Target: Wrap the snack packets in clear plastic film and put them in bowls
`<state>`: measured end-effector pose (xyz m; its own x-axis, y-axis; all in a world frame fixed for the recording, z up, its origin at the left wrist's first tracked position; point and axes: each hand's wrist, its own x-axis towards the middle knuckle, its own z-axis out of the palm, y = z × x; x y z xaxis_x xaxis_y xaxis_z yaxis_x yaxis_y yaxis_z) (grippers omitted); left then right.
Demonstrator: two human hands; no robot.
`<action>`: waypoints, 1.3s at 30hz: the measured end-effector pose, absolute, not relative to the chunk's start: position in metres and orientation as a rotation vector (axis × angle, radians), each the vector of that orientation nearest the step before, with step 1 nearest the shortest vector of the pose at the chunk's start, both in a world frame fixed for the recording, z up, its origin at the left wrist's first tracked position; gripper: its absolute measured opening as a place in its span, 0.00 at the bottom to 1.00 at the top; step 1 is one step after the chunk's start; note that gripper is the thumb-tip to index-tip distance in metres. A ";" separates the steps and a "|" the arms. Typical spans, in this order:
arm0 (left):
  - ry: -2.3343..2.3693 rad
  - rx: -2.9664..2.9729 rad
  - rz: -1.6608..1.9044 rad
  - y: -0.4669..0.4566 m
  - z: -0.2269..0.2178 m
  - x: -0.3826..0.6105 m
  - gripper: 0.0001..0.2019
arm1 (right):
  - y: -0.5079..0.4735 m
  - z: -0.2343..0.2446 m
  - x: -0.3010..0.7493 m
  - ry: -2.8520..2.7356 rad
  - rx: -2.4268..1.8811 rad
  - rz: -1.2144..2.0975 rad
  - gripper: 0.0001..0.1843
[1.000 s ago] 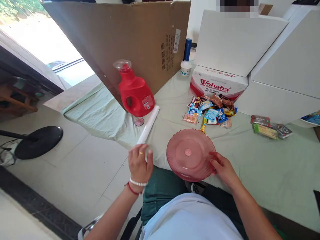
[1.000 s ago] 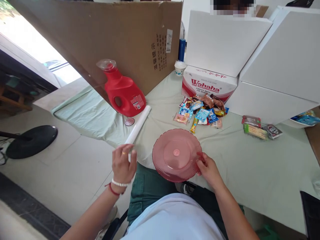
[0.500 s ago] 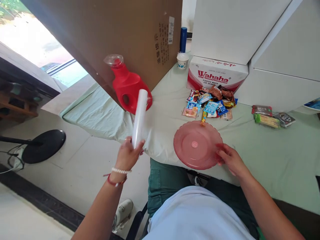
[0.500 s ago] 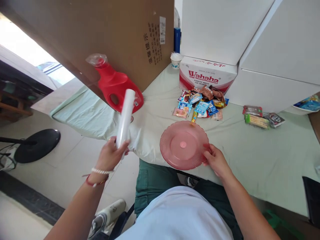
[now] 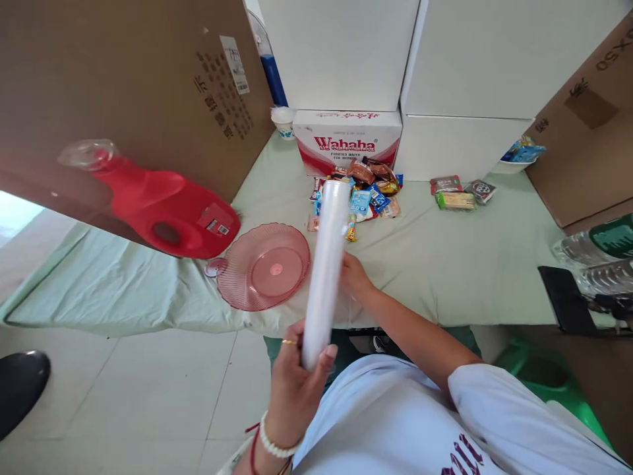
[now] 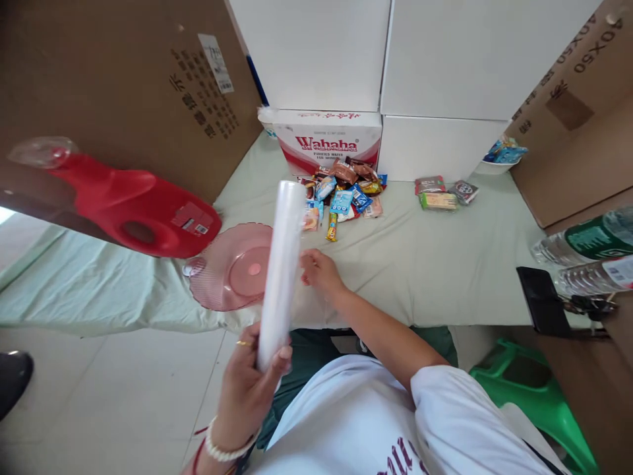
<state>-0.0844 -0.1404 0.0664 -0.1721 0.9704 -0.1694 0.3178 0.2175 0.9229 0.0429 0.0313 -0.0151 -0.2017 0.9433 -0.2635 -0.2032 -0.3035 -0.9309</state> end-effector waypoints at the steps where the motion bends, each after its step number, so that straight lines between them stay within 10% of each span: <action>1: 1.567 1.226 0.994 -0.135 0.058 -0.072 0.28 | 0.025 -0.012 0.061 -0.907 -1.136 1.640 0.21; 16: 1.761 1.640 0.944 -0.101 -0.023 0.002 0.22 | 0.010 0.017 0.181 -0.685 -1.197 1.411 0.35; 39: 0.997 0.527 0.752 -0.070 -0.013 0.018 0.37 | 0.022 0.034 0.179 -0.702 -0.747 1.830 0.23</action>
<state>0.0181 -0.0696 -0.0126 0.3325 0.7670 -0.5487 -0.3171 0.6389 0.7009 0.1790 0.0224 0.0339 -0.3122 0.9333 -0.1775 -0.5754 -0.3345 -0.7463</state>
